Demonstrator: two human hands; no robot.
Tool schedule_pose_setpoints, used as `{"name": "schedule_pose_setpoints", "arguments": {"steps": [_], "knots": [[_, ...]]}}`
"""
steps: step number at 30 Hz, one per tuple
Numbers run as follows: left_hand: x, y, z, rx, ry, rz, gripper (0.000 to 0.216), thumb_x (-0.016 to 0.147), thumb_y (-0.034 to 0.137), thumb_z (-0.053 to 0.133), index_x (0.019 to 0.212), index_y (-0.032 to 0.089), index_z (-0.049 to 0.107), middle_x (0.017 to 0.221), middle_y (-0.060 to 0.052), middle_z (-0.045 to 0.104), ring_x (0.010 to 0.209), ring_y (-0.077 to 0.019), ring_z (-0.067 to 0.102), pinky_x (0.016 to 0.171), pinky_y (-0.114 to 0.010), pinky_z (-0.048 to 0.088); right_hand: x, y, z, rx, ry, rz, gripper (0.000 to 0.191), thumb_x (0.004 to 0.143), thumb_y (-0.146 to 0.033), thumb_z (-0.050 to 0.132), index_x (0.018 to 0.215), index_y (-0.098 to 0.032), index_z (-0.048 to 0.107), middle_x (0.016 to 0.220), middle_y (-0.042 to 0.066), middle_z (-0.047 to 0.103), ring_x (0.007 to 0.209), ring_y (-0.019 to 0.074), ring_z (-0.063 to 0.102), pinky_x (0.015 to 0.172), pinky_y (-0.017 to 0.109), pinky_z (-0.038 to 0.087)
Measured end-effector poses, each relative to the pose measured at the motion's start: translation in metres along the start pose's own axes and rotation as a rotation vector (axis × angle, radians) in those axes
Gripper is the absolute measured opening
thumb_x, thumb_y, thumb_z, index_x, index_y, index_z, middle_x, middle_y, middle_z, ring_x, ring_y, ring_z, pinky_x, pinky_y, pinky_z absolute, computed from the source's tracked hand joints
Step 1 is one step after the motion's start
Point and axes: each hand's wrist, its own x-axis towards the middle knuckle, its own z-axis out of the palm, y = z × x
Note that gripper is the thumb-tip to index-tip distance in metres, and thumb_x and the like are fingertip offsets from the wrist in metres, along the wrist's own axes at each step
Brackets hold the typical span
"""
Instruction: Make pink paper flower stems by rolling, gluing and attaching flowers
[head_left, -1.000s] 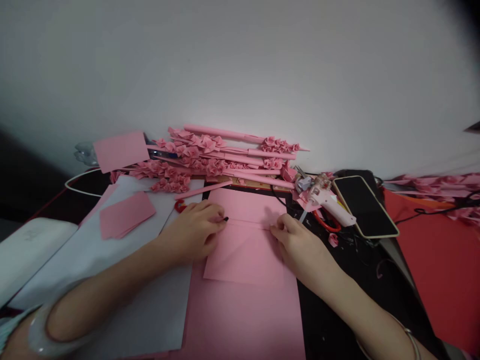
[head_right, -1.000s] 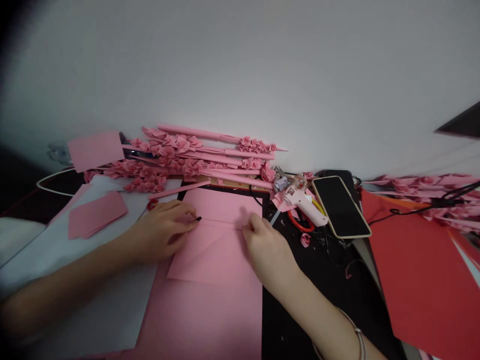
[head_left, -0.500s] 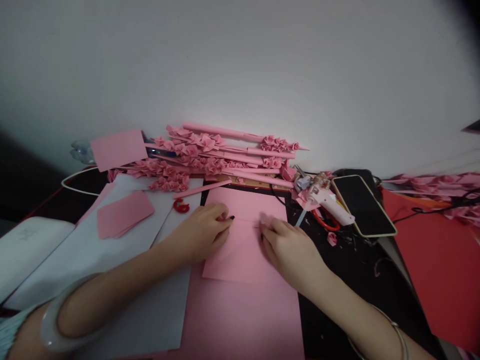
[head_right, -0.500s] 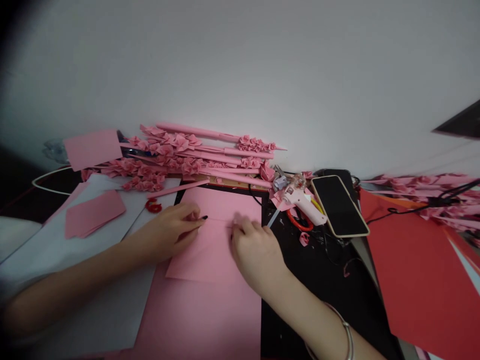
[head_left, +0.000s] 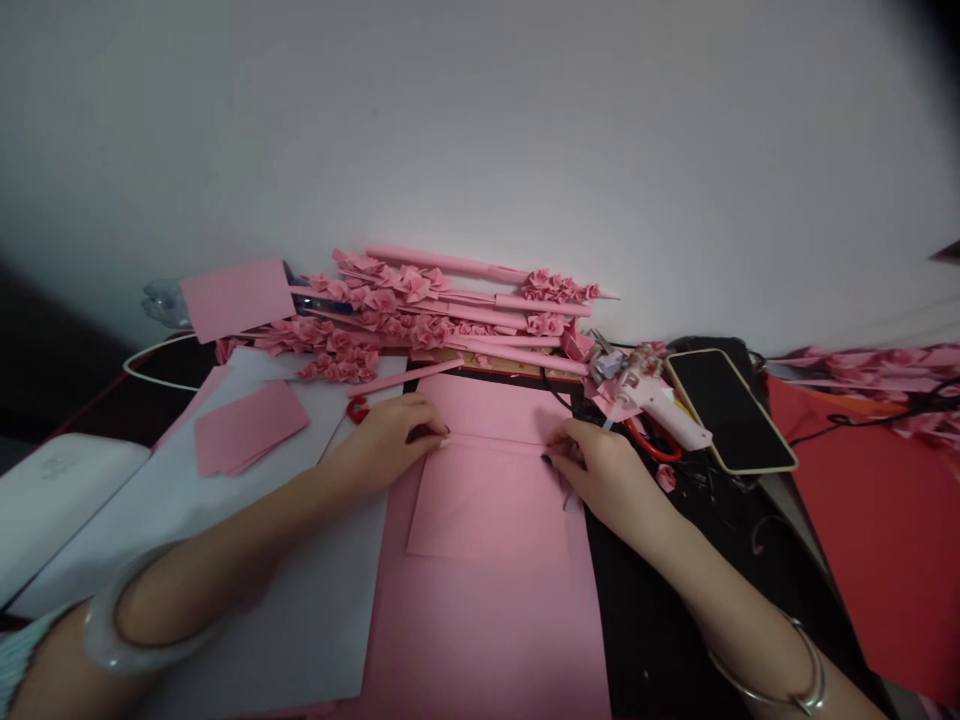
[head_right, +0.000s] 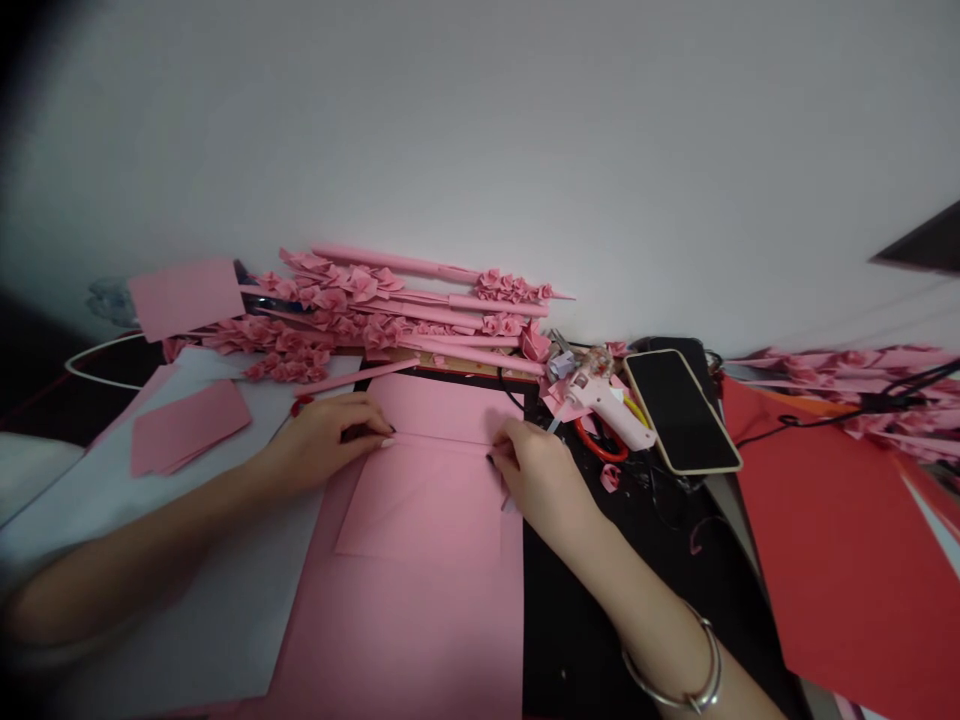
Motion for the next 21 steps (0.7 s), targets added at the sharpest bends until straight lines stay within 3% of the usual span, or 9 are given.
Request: {"name": "schedule_pose_setpoints", "arguments": {"steps": [5,9,12,15,21], "knots": [[0.001,0.005,-0.003,0.0,-0.016,-0.069,0.01,0.082,0.024,0.056,0.08,0.018,0.063,0.085,-0.001,0.064,0.077,-0.0162,0.06,0.069,-0.026,0.046,0.001,0.005,0.001,0.051,0.033,-0.014,0.01,0.075,-0.007,0.064,0.078,-0.016,0.062,0.078,0.002,0.063,0.069,0.0145,0.06,0.063,0.024,0.044],[0.0,0.002,-0.001,0.009,0.0,-0.025,0.012,0.085,0.023,0.053,0.083,0.018,0.064,0.085,-0.001,0.068,0.078,-0.0161,0.061,0.071,-0.027,0.047,0.0,0.004,0.003,0.054,0.062,-0.025,0.015,0.076,-0.006,0.061,0.084,-0.018,0.065,0.076,0.0,0.066,0.07,0.0143,0.062,0.065,0.024,0.045],[-0.002,-0.002,0.001,0.051,0.052,0.109,0.02,0.089,0.018,0.047,0.09,0.018,0.067,0.091,-0.003,0.069,0.086,-0.0169,0.061,0.078,-0.028,0.047,-0.002,0.001,0.004,-0.068,0.11,-0.114,0.02,0.083,-0.008,0.055,0.092,-0.02,0.069,0.092,0.003,0.068,0.08,0.0149,0.063,0.071,0.025,0.047],[-0.006,-0.002,-0.001,0.171,0.021,0.212,0.031,0.09,0.01,0.041,0.091,0.02,0.071,0.087,-0.004,0.067,0.085,-0.0177,0.06,0.076,-0.029,0.047,-0.006,-0.003,0.004,-0.269,0.133,-0.196,0.023,0.087,-0.011,0.051,0.09,-0.02,0.072,0.095,0.005,0.065,0.084,0.0169,0.061,0.068,0.026,0.048],[-0.016,0.023,-0.008,0.357,-0.083,0.218,0.023,0.076,0.011,0.052,0.086,0.021,0.069,0.101,-0.007,0.06,0.097,-0.0248,0.054,0.082,-0.04,0.043,-0.018,-0.015,0.005,-0.481,-0.021,-0.235,0.026,0.085,-0.009,0.048,0.099,-0.016,0.069,0.093,0.008,0.058,0.074,0.0167,0.057,0.058,0.027,0.048]]}}
